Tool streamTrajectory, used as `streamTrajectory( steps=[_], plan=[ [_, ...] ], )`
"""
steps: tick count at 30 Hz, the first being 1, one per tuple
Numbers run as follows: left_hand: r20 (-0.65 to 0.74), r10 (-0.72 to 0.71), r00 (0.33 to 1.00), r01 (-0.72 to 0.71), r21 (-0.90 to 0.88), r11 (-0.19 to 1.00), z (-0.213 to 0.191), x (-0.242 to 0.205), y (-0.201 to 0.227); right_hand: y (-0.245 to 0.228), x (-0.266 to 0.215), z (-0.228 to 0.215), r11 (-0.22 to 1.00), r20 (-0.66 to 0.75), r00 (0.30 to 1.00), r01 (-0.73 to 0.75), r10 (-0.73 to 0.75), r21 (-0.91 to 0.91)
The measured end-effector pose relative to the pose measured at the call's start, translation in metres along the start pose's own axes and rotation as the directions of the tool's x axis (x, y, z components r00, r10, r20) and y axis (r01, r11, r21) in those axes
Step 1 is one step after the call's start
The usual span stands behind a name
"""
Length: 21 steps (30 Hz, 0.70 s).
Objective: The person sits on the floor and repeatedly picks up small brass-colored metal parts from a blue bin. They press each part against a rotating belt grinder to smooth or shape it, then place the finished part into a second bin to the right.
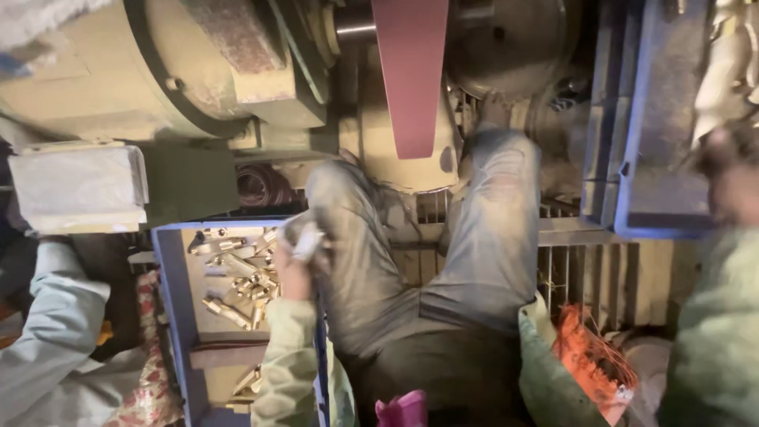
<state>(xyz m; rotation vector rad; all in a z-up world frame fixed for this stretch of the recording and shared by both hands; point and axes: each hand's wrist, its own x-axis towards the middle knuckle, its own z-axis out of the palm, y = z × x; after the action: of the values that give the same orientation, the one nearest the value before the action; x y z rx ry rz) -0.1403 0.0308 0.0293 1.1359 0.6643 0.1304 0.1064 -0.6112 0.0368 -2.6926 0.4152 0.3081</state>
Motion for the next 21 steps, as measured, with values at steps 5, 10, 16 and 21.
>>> streamTrajectory(
  steps=[5,10,16,21],
  plan=[
    [0.561,0.371,0.74,-0.65,0.452,0.611,0.104,0.019,-0.04,-0.063,-0.153,0.017,0.833,0.431,0.902,-0.262,0.031,0.487],
    [0.611,-0.314,0.727,0.089,0.37,0.925,0.135,0.013,-0.054,-0.148,-0.198,0.093,0.767,0.666,0.627,-0.165,-0.403,0.62],
    [0.54,-0.215,0.814,-0.051,0.434,0.899,0.115,0.034,-0.034,-0.207,-0.182,0.117,0.656,0.12,0.646,0.75,-0.754,0.088],
    [0.63,-0.252,0.735,-0.133,0.497,0.857,0.127,0.079,-0.031,-0.241,-0.148,0.125,0.541,-0.063,0.547,0.836,-0.835,0.089]
  ],
)
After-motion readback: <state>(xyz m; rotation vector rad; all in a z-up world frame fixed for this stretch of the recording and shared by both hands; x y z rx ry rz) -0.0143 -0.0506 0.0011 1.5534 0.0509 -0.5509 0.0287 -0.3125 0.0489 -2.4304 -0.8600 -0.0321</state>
